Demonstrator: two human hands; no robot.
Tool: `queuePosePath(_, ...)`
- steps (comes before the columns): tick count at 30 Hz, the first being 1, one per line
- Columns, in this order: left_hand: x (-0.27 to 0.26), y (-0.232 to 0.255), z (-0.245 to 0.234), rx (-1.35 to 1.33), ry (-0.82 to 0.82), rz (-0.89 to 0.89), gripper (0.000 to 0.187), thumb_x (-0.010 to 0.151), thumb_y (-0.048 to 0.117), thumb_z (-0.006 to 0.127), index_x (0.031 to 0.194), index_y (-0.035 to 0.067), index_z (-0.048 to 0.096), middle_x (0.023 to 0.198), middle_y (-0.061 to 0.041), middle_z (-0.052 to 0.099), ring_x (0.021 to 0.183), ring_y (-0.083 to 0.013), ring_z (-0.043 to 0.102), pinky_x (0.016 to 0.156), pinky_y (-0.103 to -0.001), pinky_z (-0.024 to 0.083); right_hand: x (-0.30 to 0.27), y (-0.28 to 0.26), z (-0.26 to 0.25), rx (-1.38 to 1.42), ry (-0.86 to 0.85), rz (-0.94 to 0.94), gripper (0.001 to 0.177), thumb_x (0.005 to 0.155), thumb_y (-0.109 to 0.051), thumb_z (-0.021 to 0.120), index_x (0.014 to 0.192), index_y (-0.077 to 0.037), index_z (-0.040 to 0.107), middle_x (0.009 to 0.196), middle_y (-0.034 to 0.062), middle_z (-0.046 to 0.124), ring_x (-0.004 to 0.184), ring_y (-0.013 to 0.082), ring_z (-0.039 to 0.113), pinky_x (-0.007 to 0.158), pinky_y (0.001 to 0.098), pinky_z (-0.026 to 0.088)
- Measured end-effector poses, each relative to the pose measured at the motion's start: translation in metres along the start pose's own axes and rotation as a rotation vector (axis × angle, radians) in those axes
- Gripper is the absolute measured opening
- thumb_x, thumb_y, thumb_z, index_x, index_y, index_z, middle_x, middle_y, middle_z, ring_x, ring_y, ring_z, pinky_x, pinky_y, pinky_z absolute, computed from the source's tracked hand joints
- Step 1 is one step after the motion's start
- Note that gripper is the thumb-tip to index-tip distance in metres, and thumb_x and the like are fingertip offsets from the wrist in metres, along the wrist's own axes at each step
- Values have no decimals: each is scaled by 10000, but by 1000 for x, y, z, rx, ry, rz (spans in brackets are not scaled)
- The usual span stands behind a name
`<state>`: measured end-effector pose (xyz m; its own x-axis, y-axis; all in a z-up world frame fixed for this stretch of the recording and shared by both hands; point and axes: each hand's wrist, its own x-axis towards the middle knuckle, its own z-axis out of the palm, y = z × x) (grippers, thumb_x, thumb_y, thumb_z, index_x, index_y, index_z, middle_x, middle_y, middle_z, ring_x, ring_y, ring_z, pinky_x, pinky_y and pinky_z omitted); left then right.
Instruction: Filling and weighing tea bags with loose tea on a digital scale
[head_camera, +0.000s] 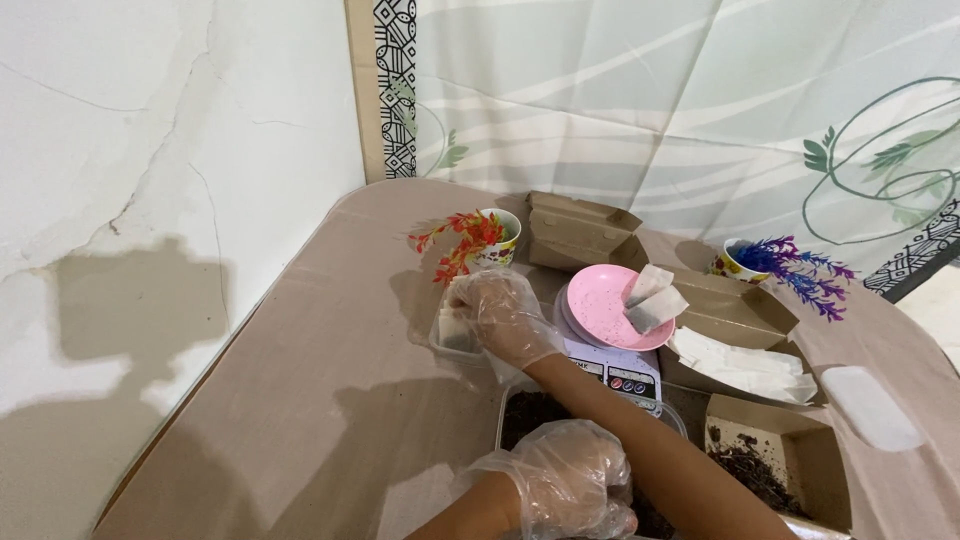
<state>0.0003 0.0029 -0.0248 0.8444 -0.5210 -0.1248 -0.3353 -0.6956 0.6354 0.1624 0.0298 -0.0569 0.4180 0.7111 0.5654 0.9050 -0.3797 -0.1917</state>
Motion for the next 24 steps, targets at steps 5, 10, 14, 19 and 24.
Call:
queuePosePath(5,5,-1,9,42,20,47,373,761,426,645,910,97,739,913,-128,726,838,-351,689,714,-470,519,10,-12,-52,-76,-108,110,176,960,-140,643,856,-172,782,789,24,751,722,171,703,768,341,602)
queuePosePath(10,-7,14,-11,-76,29,3,251,792,358,661,906,164,772,810,-2,722,815,-232,694,715,-378,515,-3,22,-99,106,3,356,216,960,-133,679,777,-224,750,710,-64,694,599,33,630,541,143,565)
queuePosePath(14,0,4,1,-103,153,111,173,805,331,661,837,181,742,730,41,697,719,-177,669,679,-350,493,-27,64,-139,15,19,637,119,969,-223,679,968,-228,798,962,-45,810,816,34,729,798,210,632)
queuePosePath(19,-8,14,-9,-167,125,47,155,826,311,666,867,180,739,739,45,684,726,-160,654,706,-332,498,-50,139,-149,-405,-247,830,209,1036,-340,576,1074,-230,751,983,11,752,851,158,676,793,330,587)
queuePosePath(24,-8,12,-9,-283,152,26,132,826,273,681,880,172,746,774,59,706,722,-119,649,741,-284,514,-59,161,-152,-283,-238,1035,287,911,-406,709,1129,-234,781,1185,19,744,1077,194,673,951,382,540)
